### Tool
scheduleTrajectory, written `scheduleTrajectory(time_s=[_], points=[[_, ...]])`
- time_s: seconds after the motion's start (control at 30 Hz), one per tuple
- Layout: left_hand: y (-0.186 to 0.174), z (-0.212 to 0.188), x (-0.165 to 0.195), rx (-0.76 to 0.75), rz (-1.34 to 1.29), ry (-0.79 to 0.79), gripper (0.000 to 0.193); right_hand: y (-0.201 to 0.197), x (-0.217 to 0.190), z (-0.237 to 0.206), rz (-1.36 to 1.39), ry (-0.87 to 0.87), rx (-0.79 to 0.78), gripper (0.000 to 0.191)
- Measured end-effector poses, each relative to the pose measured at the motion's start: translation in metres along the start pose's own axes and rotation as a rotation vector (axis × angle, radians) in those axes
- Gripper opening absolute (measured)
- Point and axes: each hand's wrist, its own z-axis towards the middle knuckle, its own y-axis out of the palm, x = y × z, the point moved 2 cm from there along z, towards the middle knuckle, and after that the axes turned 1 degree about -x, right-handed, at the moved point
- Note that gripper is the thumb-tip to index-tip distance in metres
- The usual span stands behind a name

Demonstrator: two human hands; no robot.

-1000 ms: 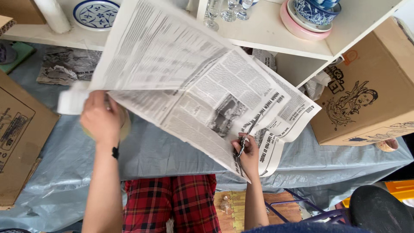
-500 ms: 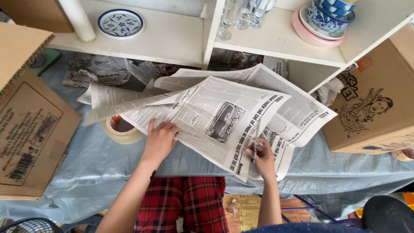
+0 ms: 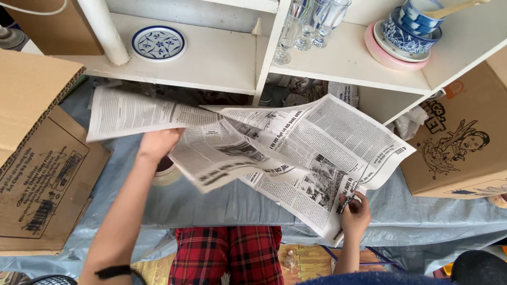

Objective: The person wraps a small ceramic cup in newspaper, then cuts a sheet of newspaper with scissors and wraps a small ceramic plate. The wrapped items are placed on a table covered with a plastic sheet.

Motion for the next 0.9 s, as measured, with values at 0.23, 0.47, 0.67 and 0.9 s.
scheduleTrajectory(time_s=[0.23,0.47,0.67,0.9], points=[[0.011,0.048,-0.113,-0.067,-0.281,-0.526,0.041,-0.003,0.001,-0.004,-0.028,0.000,-0.004,0.037],[0.020,0.057,-0.150,-0.078,-0.343,-0.692,0.046,-0.002,0.042,0.000,0.010,-0.051,0.002,0.042],[0.050,0.053,-0.168,-0.088,-0.419,-0.684,0.053,-0.004,0.026,0.009,-0.289,-0.076,-0.095,0.047],[0.037,-0.019,-0.114,-0.217,-0.743,-0.544,0.062,0.067,-0.104,0.018,-0.512,-0.400,-0.541,0.035]])
